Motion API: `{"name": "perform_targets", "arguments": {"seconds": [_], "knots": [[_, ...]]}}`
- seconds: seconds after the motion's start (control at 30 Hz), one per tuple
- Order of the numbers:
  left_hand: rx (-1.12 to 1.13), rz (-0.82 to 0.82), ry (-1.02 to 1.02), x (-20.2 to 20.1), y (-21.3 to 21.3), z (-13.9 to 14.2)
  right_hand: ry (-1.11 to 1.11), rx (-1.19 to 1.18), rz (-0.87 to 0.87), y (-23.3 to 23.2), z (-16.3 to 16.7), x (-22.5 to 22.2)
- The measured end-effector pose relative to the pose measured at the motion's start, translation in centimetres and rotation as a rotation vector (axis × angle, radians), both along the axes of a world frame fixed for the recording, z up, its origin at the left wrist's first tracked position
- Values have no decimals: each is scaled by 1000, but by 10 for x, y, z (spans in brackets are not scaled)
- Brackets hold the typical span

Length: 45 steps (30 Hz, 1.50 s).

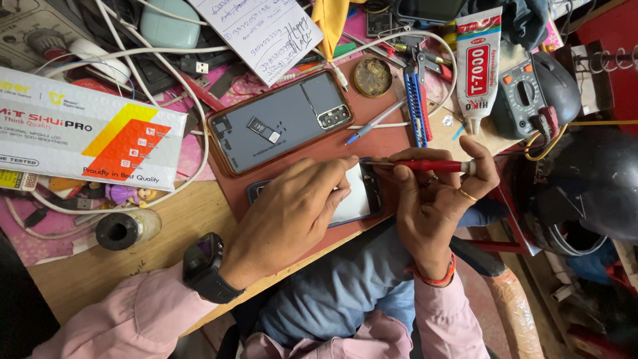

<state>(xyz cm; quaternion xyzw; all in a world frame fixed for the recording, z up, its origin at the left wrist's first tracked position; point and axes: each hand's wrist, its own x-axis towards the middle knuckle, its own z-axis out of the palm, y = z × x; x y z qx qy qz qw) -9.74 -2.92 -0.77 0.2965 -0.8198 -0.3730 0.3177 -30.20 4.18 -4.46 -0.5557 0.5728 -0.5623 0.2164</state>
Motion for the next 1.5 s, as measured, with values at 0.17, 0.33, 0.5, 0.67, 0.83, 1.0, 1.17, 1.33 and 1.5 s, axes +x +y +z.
{"name": "perform_targets", "arguments": {"seconds": [0.17,0.33,0.5,0.67,0.83,1.0,1.17,1.33,1.5], "knots": [[20,-1,-12,-1,-1,0,69,8,-11,0,-1,-1],[-1,1,-8,0,0,0,70,-18,44,-2,3,1],[36,-21,-7,2,0,-4,323,-33,116,-10,23,5],[-36,-20,7,2,1,-9,710,-46,156,-21,50,-3],[-28,4,21,5,5,-11,614,-166,128,-35,47,-2],[-70,7,112,6,6,-10,649,-355,88,-42,37,0],[-10,-4,46,10,5,-8,257,-235,237,-38,44,1],[-39,-25,85,10,7,-7,309,-219,97,-38,48,7],[-40,-6,42,8,10,-2,88,-173,218,-36,45,8]]}}
